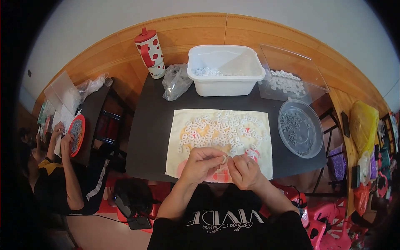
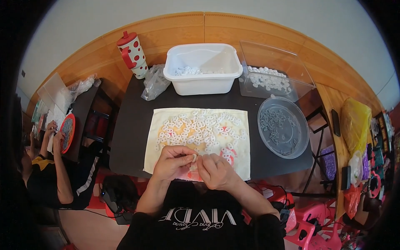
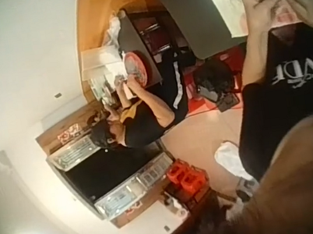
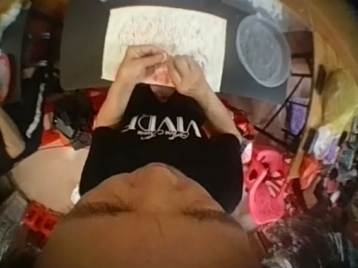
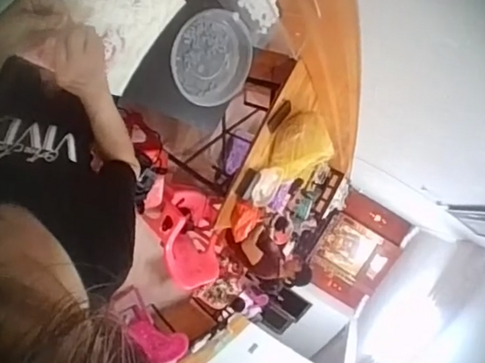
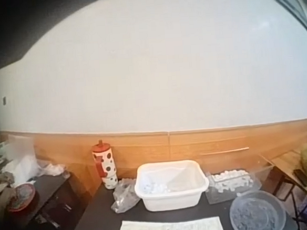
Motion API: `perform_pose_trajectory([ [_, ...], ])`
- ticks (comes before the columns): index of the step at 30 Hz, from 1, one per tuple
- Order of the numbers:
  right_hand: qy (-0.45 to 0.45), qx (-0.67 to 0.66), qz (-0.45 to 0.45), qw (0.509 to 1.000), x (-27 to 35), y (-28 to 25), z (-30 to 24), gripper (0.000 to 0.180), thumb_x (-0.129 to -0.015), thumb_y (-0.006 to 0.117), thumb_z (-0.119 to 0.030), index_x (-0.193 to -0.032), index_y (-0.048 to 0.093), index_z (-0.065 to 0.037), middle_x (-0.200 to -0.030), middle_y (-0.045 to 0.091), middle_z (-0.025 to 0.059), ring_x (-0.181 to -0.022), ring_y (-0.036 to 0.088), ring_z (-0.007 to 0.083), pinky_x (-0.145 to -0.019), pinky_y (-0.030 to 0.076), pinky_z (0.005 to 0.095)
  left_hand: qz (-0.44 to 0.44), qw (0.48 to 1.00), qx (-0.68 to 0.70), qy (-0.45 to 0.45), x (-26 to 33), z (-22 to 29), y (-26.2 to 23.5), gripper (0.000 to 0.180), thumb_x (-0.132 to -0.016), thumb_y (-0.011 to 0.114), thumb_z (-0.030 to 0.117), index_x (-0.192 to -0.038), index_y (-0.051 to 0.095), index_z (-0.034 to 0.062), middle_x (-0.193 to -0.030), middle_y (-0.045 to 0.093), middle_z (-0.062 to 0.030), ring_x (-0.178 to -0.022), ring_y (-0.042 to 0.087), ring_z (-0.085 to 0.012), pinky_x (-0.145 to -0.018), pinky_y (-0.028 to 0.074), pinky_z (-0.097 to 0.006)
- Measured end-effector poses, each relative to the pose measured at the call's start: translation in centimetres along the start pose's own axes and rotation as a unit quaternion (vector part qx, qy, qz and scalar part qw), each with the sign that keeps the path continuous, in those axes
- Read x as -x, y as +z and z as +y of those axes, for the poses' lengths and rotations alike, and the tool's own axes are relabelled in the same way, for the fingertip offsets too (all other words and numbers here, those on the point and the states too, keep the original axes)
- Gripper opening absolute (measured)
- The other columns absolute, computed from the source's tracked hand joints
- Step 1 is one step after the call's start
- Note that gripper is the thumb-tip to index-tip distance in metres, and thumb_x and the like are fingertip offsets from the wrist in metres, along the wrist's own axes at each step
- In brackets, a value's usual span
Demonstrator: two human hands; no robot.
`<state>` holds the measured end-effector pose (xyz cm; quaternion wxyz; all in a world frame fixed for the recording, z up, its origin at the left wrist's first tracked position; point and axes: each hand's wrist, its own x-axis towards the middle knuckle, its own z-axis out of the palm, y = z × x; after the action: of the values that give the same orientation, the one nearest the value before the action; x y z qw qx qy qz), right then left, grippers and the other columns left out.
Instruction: Manually assembling small white plastic ring components at a factory workbench.
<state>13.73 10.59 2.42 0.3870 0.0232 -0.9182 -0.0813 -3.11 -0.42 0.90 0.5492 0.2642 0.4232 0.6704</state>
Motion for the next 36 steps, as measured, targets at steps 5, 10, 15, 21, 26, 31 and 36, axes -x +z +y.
perform_pose_trajectory([
  [5, -0.018, -0.011, -0.016, 1.0, -0.2, -0.9, 0.9, 0.03, -0.071, 0.067, -0.008, -0.096, 0.067, 0.007, -0.09, 0.061, 0.014, -0.075, 0.061, 0.0247, -0.06, 0.05, 0.0286, -0.02, 0.994, 0.108, -0.024, 0.0, -0.8, -0.7, 0.015, -0.091, 0.067, -0.003, -0.106, 0.071, -0.005, -0.086, 0.071, -0.009, -0.07, 0.066, -0.0129, -0.064, 0.053, -0.024],
  [10, 0.088, -0.125, 0.041, 0.987, 0.3, -0.8, 0.9, 0.026, -0.073, 0.067, 0.007, -0.098, 0.066, 0.007, -0.09, 0.06, 0.0166, -0.073, 0.062, 0.0282, -0.059, 0.05, 0.032, 0.072, 0.994, -0.042, 0.07, -0.4, 0.3, -0.2, 0.013, -0.092, 0.066, -0.001, -0.104, 0.072, -0.0025, -0.087, 0.071, -0.0058, -0.073, 0.065, -0.0105, -0.064, 0.052, -0.024],
  [15, 0.262, -0.329, -0.012, 0.907, 1.2, -0.5, 1.4, 0.023, -0.081, 0.063, 0.014, -0.101, 0.065, 0.006, -0.092, 0.06, 0.0182, -0.074, 0.062, 0.031, -0.061, 0.051, 0.0348, 0.093, 0.935, -0.284, 0.191, -0.3, 0.0, 1.6, 0.02, -0.089, 0.063, -0.009, -0.105, 0.072, -0.0021, -0.09, 0.068, -0.0072, -0.078, 0.064, -0.0129, -0.066, 0.049, -0.024],
  [21, 0.284, -0.332, -0.034, 0.899, 0.9, -0.4, 0.9, 0.024, -0.081, 0.062, 0.015, -0.102, 0.064, 0.005, -0.092, 0.061, 0.0168, -0.077, 0.063, 0.0312, -0.065, 0.051, 0.0345, -0.001, 0.882, -0.423, 0.209, -0.5, 0.0, 1.7, 0.023, -0.086, 0.064, -0.006, -0.108, 0.069, -0.0037, -0.091, 0.064, -0.0145, -0.078, 0.065, -0.0252, -0.068, 0.051, -0.031],
  [26, 0.258, -0.277, -0.045, 0.925, 1.0, -0.2, 0.2, 0.023, -0.081, 0.063, 0.012, -0.104, 0.064, 0.006, -0.09, 0.061, 0.0171, -0.074, 0.063, 0.0327, -0.062, 0.051, 0.0367, 0.023, 0.716, -0.591, 0.37, -0.3, 0.2, 2.7, 0.024, -0.075, 0.066, -0.006, -0.099, 0.068, -0.004, -0.087, 0.06, -0.0146, -0.08, 0.062, -0.0332, -0.066, 0.051, -0.038],
  [31, 0.239, -0.231, -0.089, 0.939, 1.4, -1.1, 0.3, 0.029, -0.076, 0.063, 0.008, -0.105, 0.065, 0.005, -0.089, 0.06, 0.0165, -0.073, 0.064, 0.033, -0.061, 0.052, 0.0385, 0.006, 0.723, -0.599, 0.343, 0.3, -0.3, 2.7, 0.026, -0.071, 0.065, -0.008, -0.097, 0.068, -0.0033, -0.085, 0.059, -0.0147, -0.08, 0.061, -0.0334, -0.065, 0.05, -0.04],
  [36, 0.212, -0.142, -0.106, 0.961, 3.4, -3.0, 2.7, 0.032, -0.066, 0.064, -0.001, -0.098, 0.065, 0.001, -0.087, 0.059, 0.014, -0.072, 0.063, 0.0331, -0.061, 0.052, 0.0419, 0.029, 0.751, -0.555, 0.357, 0.0, -0.4, 2.0, 0.02, -0.076, 0.067, -0.002, -0.096, 0.066, -0.0021, -0.084, 0.054, -0.0146, -0.081, 0.057, -0.0332, -0.066, 0.049, -0.042],
])
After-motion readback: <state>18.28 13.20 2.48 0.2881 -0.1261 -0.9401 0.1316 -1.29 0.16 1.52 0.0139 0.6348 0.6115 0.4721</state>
